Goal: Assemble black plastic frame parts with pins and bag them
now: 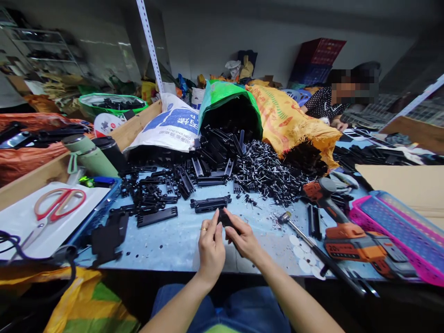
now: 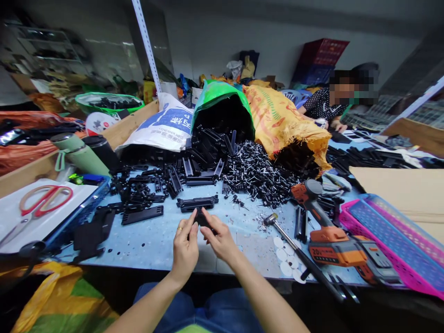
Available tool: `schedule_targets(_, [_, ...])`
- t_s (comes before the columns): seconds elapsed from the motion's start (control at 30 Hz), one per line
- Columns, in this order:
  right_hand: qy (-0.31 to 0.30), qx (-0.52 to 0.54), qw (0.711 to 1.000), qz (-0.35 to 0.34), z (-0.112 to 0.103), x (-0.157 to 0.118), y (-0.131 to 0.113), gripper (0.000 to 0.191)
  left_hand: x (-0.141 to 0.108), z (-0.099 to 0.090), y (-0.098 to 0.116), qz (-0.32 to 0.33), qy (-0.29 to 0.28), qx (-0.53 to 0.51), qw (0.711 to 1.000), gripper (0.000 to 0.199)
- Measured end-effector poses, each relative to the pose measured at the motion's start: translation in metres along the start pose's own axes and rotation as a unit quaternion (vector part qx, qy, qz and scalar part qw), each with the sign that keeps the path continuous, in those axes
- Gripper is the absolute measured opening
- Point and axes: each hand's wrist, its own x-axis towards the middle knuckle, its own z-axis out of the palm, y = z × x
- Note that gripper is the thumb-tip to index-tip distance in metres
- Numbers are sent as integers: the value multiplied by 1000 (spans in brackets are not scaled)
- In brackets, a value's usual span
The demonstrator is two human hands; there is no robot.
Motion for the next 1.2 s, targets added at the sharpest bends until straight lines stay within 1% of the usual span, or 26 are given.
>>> schedule_targets(0.03, [15, 11, 1000, -5, 7, -3, 0, 46, 0, 2, 1, 5, 11, -7, 1000, 38])
schedule_targets(0.07, [27, 17, 999, -9, 13, -5, 0, 47, 1, 2, 2, 16, 7, -11, 1000, 38])
schedule_targets(0.13, [46, 16, 999, -12, 20, -9, 1, 48, 4, -1, 1, 42, -22, -9, 999, 37])
schedule_targets(0.2, [59, 13, 998, -5, 21, -10, 3, 48, 9, -6, -1, 55, -46, -4, 997, 36])
schedule_targets(0.3, [63, 15, 998, 7, 21, -12, 8, 48, 15, -12, -6, 54, -68, 1, 996, 35])
schedule_targets(0.37, [63, 8, 998, 11, 23, -14, 12, 48, 17, -12, -10, 51, -86, 3, 995, 35])
schedule_targets(0.43, [79, -13, 997, 15, 28, -16, 15, 49, 17, -9, -17, 49, -99, 11, 994, 35])
schedule_targets(0.5, [88, -46, 995, 22, 30, -15, 19, 48, 14, -4, -25, 33, -94, 26, 995, 35])
schedule_targets(0.53, [75, -71, 994, 25, 29, -13, 22, 48, 11, -1, -29, 16, -84, 38, 996, 36])
schedule_targets(0.6, [14, -143, 989, 34, 16, -5, 27, 46, 5, 3, -37, -21, -71, 82, 994, 39])
schedule_targets(0.63, [-16, -187, 981, 44, 4, 0, 30, 45, 3, 4, -39, -25, -74, 118, 990, 41])
schedule_targets(0.67, [-29, -236, 970, 56, -12, 6, 34, 44, 2, 4, -41, -9, -89, 161, 983, 45])
schedule_targets(0.7, [-16, -289, 955, 71, -31, 11, 37, 43, 3, 3, -42, 28, -119, 206, 971, 50])
schedule_targets(0.73, [19, -343, 935, 88, -52, 14, 41, 42, 5, 2, -42, 81, -161, 244, 953, 55])
schedule_targets(0.77, [69, -397, 909, 106, -74, 16, 44, 42, 9, 1, -42, 140, -211, 274, 928, 58])
schedule_targets(0.83, [164, -493, 841, 149, -114, 11, 50, 44, 18, -1, -40, 239, -310, 305, 868, 59])
schedule_targets(0.87, [198, -528, 808, 170, -131, 6, 52, 44, 22, -1, -40, 267, -345, 317, 842, 57])
schedule_targets(0.9, [218, -550, 783, 191, -146, -2, 52, 45, 25, -2, -40, 280, -363, 332, 824, 55])
schedule_targets(0.93, [230, -562, 769, 200, -159, -11, 52, 44, 28, -2, -40, 281, -369, 352, 813, 53])
schedule_targets(0.97, [238, -567, 765, 193, -172, -20, 49, 44, 30, -3, -41, 275, -365, 374, 807, 50])
schedule_targets(1.03, [263, -570, 766, 138, -200, -35, 38, 42, 32, -6, -44, 251, -343, 418, 802, 47])
schedule_targets(1.07, [287, -575, 758, 108, -219, -40, 30, 41, 32, -7, -45, 240, -334, 436, 801, 46])
schedule_targets(1.1, [318, -585, 741, 86, -240, -44, 22, 40, 32, -9, -46, 231, -329, 449, 798, 45])
schedule_targets(1.13, [348, -599, 716, 84, -264, -45, 13, 39, 32, -10, -47, 224, -326, 459, 795, 45])
schedule_targets(1.17, [368, -616, 688, 112, -289, -44, 5, 37, 32, -10, -48, 218, -327, 465, 793, 44])
schedule_targets(1.2, [365, -630, 667, 154, -314, -42, -2, 36, 31, -10, -49, 212, -331, 468, 792, 43])
